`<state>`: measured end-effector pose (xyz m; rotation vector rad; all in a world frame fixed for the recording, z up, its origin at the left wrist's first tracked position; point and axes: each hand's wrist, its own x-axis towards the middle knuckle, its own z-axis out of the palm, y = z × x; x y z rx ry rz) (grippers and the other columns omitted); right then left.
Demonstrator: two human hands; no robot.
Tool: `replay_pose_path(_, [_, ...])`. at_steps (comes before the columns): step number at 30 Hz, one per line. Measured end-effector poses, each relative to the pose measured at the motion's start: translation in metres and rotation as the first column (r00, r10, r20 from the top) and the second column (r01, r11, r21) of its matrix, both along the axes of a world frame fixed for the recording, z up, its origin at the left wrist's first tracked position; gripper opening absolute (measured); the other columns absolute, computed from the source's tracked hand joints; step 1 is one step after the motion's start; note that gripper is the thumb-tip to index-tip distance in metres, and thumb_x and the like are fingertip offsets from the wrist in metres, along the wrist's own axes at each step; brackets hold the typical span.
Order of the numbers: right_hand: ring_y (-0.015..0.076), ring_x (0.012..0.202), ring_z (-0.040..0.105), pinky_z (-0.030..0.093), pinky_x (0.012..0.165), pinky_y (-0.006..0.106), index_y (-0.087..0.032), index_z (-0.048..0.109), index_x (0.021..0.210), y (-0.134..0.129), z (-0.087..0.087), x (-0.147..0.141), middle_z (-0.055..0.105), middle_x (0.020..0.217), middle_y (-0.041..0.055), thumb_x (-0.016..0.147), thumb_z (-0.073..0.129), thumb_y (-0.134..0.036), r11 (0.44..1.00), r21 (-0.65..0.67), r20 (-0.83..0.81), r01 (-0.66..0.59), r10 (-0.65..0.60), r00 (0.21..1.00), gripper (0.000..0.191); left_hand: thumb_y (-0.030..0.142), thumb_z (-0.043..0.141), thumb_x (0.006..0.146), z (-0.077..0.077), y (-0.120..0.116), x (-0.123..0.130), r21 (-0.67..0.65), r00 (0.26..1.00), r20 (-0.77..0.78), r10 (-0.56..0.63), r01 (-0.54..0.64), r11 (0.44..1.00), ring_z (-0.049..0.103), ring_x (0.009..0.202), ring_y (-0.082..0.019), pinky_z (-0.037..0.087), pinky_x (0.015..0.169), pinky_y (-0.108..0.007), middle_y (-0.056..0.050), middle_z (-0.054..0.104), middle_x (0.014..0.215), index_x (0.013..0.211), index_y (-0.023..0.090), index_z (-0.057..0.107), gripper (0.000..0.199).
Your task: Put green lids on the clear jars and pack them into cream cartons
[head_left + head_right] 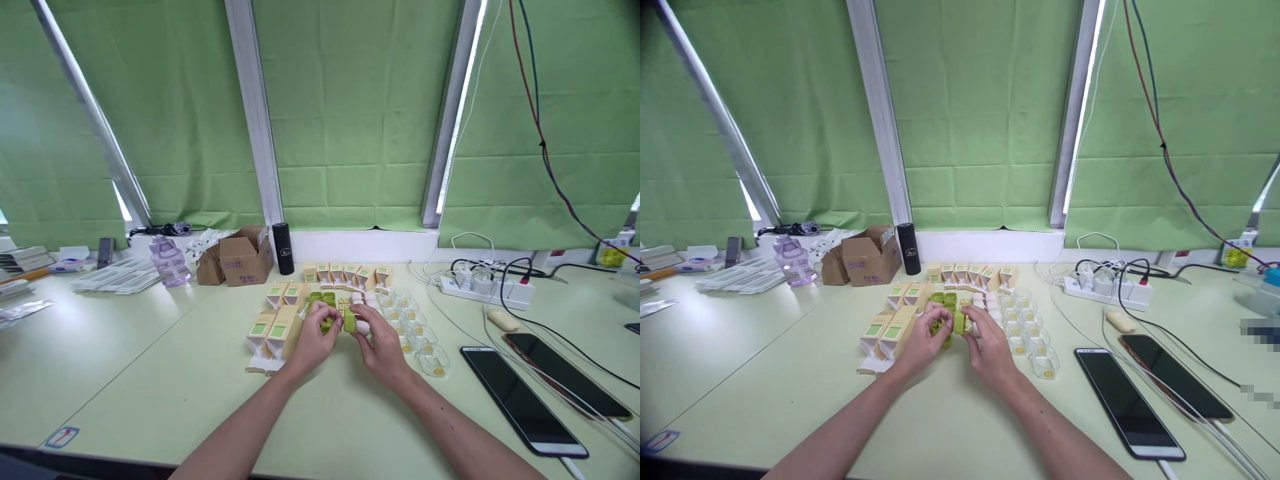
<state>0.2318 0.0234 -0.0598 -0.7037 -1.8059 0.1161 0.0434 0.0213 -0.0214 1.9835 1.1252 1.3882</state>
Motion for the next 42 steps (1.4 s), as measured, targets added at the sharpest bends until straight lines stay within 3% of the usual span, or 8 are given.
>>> replay_pose_path(42, [0.0295, 0.127, 0.068, 0.062, 0.105, 0.050, -0.028, 0.057, 0.143, 0.0000, 0.0015, 0.0006, 0.071, 0.135, 0.0106, 0.097, 0.057, -0.015, 0.999, -0.036, -0.045, -0.003, 0.001, 0.999, 0.047, 0.032, 0.063, 0.096, -0.0018, 0.0019, -0.0017, 0.007, 0.999, 0.017, 0.044, -0.044, 0.999, 0.059, 0.091, -0.021, 0.053, 0.087, -0.035, -0.006, 0.058, 0.096, 0.086, 0.019, 0.066, 0.017])
